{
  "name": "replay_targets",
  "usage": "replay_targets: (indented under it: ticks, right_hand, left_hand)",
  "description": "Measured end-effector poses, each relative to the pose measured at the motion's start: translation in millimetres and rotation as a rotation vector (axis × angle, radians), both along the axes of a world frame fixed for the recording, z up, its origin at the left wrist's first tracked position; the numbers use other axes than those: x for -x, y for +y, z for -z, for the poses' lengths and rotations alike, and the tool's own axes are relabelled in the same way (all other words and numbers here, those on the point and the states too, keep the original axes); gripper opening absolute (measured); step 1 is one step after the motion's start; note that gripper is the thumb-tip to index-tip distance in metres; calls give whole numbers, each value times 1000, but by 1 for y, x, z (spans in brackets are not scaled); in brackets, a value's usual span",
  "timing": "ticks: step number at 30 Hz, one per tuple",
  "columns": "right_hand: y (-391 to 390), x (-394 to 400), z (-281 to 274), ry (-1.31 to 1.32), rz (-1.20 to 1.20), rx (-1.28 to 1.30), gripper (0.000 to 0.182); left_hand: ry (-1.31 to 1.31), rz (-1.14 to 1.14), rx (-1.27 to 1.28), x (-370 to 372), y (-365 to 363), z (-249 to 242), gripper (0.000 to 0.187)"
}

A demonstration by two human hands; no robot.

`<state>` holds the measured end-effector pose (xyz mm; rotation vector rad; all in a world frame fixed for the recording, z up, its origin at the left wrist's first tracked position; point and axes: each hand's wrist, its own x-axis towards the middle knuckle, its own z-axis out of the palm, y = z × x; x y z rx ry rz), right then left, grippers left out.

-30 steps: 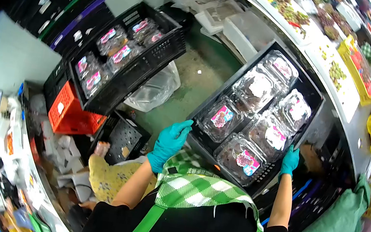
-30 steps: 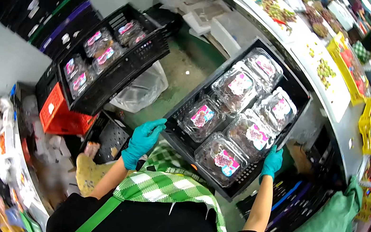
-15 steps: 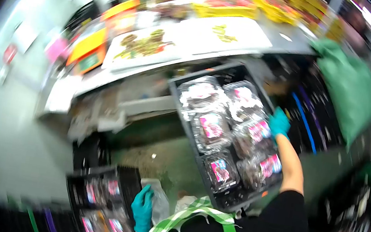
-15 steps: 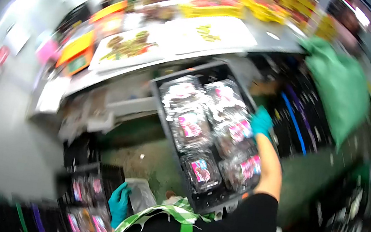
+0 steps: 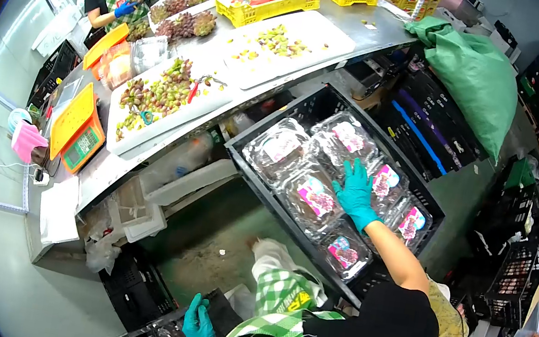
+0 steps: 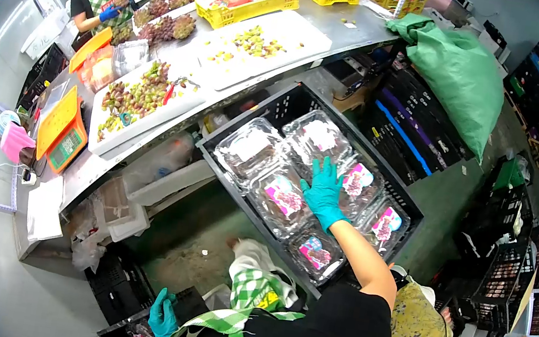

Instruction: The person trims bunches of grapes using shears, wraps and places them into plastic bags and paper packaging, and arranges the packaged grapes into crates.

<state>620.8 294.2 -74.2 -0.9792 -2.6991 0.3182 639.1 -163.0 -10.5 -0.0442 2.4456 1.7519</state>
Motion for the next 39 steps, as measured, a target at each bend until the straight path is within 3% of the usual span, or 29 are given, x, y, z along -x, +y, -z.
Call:
replay_targets:
  ticks: [2,3,4,7,9,10,11,14,18,22,26,28,29,30,36,39]
  right_hand:
    - [-19,30,-18,97,-50,-48,63]
    - [-25,49,-23,184,-108,-49,61]
    - [-32,70,-28,272,-163,-46,60]
    - [-51,161,-38,450,-271,46,58]
    - [-60,233,-50,534,-334,103,59]
    - [-65,263,-60,556,-367,151,60]
    - [-70,289,-70,485,-361,142,60]
    - [-78,359,-86,508,-395,235,59]
    - [-86,422,-66,535,-425,317,63]
    - [-102,451,-50,116,-287,156,69]
    - [-102,458,-50,52,-261,143,69]
    - [-103,459,-42,2,-247,136,69]
    - [-105,461,-43,2,-258,134,69]
    - [-106,461,-44,4,-257,126,69]
    - [-116,464,-53,-17,-214,69,70]
    - [-116,472,-62,150,-222,77,65]
  left_hand:
    - [-132,-104,-85,23,-19,9,27]
    - [2,-45,16,40,-6,-20,27]
    - [135,-19,43,59,-16,-5,28]
    - [101,-61,147,121,-31,3,28]
    - [137,25,85,184,-50,30,28]
    - [141,71,58,221,-30,9,28]
    - [-4,-108,178,240,-4,-12,28]
    - [11,-29,125,322,20,-35,26]
    - [20,61,233,406,28,-43,27]
    - [-51,40,148,452,32,-33,28]
    - [-134,-12,39,475,39,-25,27]
    - [-58,95,98,489,44,-30,26]
    - [-72,57,88,496,49,-34,26]
    - [12,168,165,509,51,-43,27]
    - [198,393,55,580,48,-47,27]
    - [188,413,-22,610,44,-40,27]
